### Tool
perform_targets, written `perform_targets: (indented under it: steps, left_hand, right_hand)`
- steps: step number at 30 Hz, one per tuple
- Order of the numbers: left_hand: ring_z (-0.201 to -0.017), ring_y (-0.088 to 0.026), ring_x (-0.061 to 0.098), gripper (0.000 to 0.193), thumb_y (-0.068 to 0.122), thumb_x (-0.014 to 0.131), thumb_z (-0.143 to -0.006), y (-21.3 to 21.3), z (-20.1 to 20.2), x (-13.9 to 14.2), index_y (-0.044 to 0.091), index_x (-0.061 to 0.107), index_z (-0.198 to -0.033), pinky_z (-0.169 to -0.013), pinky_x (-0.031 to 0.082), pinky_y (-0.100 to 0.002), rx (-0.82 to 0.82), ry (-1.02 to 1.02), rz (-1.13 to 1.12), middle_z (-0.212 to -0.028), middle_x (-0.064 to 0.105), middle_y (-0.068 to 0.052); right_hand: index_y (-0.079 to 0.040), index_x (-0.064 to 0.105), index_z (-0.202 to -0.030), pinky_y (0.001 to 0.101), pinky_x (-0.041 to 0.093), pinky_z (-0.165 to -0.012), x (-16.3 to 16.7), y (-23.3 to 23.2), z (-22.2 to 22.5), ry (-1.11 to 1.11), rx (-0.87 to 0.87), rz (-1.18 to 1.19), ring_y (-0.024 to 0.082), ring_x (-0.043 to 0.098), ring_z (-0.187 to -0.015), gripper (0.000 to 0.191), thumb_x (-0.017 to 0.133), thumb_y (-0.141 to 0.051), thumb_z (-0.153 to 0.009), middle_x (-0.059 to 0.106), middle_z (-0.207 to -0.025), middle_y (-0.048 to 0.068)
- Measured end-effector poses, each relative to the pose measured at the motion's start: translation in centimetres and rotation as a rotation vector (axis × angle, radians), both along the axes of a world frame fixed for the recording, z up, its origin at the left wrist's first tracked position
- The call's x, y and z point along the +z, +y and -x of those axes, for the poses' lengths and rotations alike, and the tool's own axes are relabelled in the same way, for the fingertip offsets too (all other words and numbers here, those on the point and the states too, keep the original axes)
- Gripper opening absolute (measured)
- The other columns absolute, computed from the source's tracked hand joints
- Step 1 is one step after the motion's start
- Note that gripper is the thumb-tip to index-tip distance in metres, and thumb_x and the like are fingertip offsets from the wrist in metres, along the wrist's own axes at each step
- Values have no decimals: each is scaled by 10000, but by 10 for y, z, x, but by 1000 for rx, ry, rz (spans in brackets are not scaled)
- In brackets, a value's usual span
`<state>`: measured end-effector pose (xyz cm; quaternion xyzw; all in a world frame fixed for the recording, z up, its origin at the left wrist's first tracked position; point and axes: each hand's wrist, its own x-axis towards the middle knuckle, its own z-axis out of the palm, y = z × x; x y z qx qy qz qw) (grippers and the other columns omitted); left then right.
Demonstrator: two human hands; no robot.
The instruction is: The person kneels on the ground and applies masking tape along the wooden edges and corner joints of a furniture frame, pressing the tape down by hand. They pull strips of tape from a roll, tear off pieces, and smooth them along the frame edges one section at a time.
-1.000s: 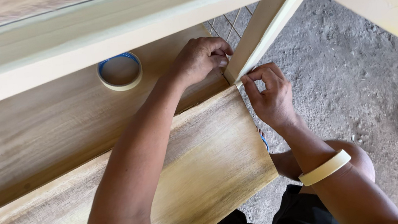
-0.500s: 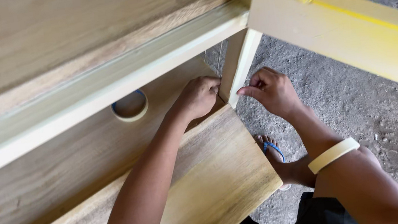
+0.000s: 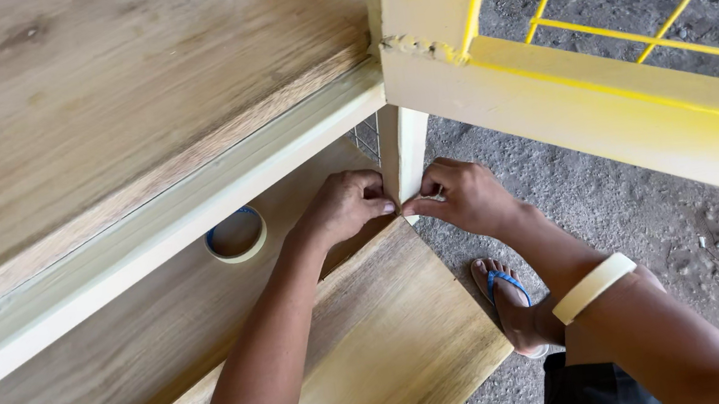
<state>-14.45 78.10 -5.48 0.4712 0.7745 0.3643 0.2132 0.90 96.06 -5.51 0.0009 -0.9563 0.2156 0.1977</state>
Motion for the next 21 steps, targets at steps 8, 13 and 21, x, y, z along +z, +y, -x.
perform_targets:
  steps: [8, 13, 21]
  left_hand:
    - [-927, -190, 758, 227, 280, 856, -757, 4, 7, 21, 183, 788, -951, -848, 597, -352, -219, 309, -18, -993, 799, 3]
    - [-968, -196, 760, 215, 306, 802, -847, 6, 27, 12, 196, 810, -1032, -880, 584, -351, -228, 261, 11, -1043, 792, -1]
    - [-1103, -198, 699, 313, 231, 571, -1002, -5, 17, -14, 175, 706, -1278, -985, 536, -368, -27, -101, 95, -1217, 739, -26]
  right_hand:
    - [-62, 728, -946, 431, 583, -674, 21, -6, 4, -124, -20, -13, 280, 739, -737, 464, 819, -484, -774, 723, -816, 80]
    - [-85, 782, -933, 443, 569, -712, 34, 16, 10, -271, 101, 36, 280, 731, -768, 395, 737, -474, -884, 745, -841, 73]
    - [-100, 748, -899, 371, 602, -655, -10, 19, 8, -82, 132, 71, 180, 743, -699, 350, 733, -450, -881, 765, -820, 42]
